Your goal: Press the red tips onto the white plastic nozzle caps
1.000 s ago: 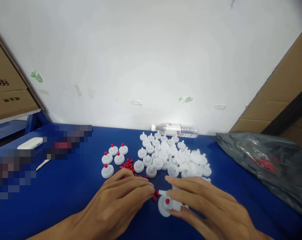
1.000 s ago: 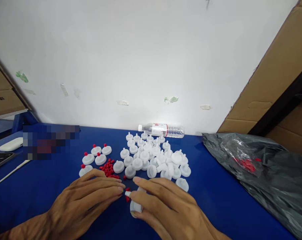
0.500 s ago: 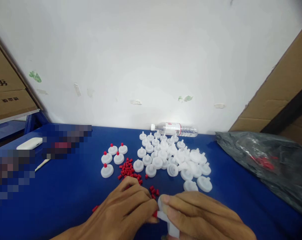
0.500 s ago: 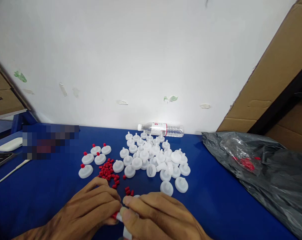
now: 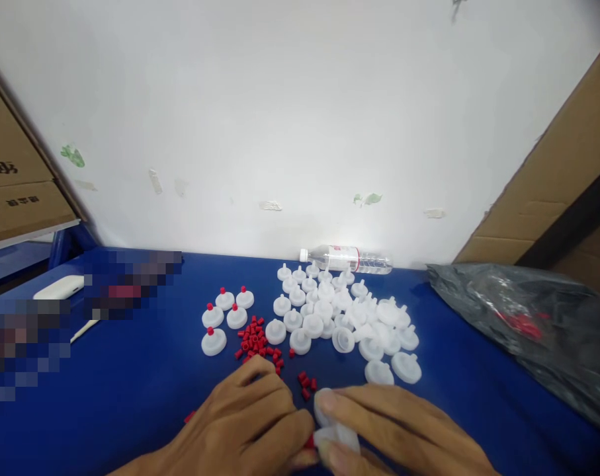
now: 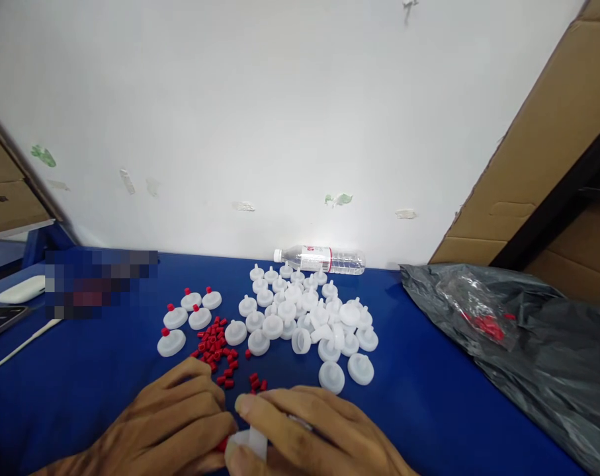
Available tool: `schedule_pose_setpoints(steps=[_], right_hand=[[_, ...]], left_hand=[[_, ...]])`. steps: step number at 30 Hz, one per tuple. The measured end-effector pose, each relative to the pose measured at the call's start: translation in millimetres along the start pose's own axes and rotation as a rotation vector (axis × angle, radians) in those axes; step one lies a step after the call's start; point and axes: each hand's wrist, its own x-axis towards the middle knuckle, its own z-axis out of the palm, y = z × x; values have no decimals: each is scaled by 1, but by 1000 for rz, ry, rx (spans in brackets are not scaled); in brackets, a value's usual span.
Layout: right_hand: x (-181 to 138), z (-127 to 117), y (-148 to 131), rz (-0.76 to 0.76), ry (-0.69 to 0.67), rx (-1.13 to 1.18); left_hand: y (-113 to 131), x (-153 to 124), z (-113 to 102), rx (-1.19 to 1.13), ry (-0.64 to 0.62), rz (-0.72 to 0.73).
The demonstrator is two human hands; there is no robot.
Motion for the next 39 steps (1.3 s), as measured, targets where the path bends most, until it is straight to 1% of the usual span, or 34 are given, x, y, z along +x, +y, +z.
schedule_pose_setpoints(steps=[1, 3, 4, 6, 9, 12, 14, 16, 19, 22, 25, 27, 29, 32, 35, 37, 39], right_hand=[[11, -12, 0, 4, -10, -17], [25, -34, 1, 22, -48, -43], [28, -42, 3, 13, -72, -56], [28, -51, 8, -11, -95, -103], [24, -49, 18, 19, -79, -150], [31, -45, 25, 66, -47, -115], [39, -45, 27, 39, -24, -86], [46, -46, 28, 11, -43, -77], [47, -46, 29, 18, -122, -82], [43, -44, 31, 29, -260, -46], [41, -43, 34, 34, -414, -7], [42, -43, 35, 53, -451, 17], [43, -43, 35, 59, -445, 46], [43, -44, 36, 59, -368, 46], [41, -46, 38, 124, -282, -12], [40, -47, 40, 176, -278, -40], [41, -48, 43, 210, -310, -45]], left_hand=[[-3, 1, 0, 14, 45, 15], [-8, 1, -3, 35, 68, -17], [-11, 0, -4, 32, 45, -53], [-16, -2, -8, 27, -5, -113], [-24, -5, -12, 36, -52, -171], [-28, -5, -12, 30, -88, -215], [-28, -5, -11, 26, -115, -237], [-26, -5, -11, 13, -137, -249], [-25, -5, -10, -1, -185, -256], [-26, -6, -10, 12, -241, -260], [-28, -8, -8, 47, -255, -244], [-28, -9, -7, 66, -255, -240], [-27, -9, -7, 69, -253, -246], [-27, -9, -6, 62, -260, -259], [-27, -9, -6, 71, -284, -273], [-27, -9, -5, 80, -295, -276], [-28, -11, -4, 90, -302, -275]])
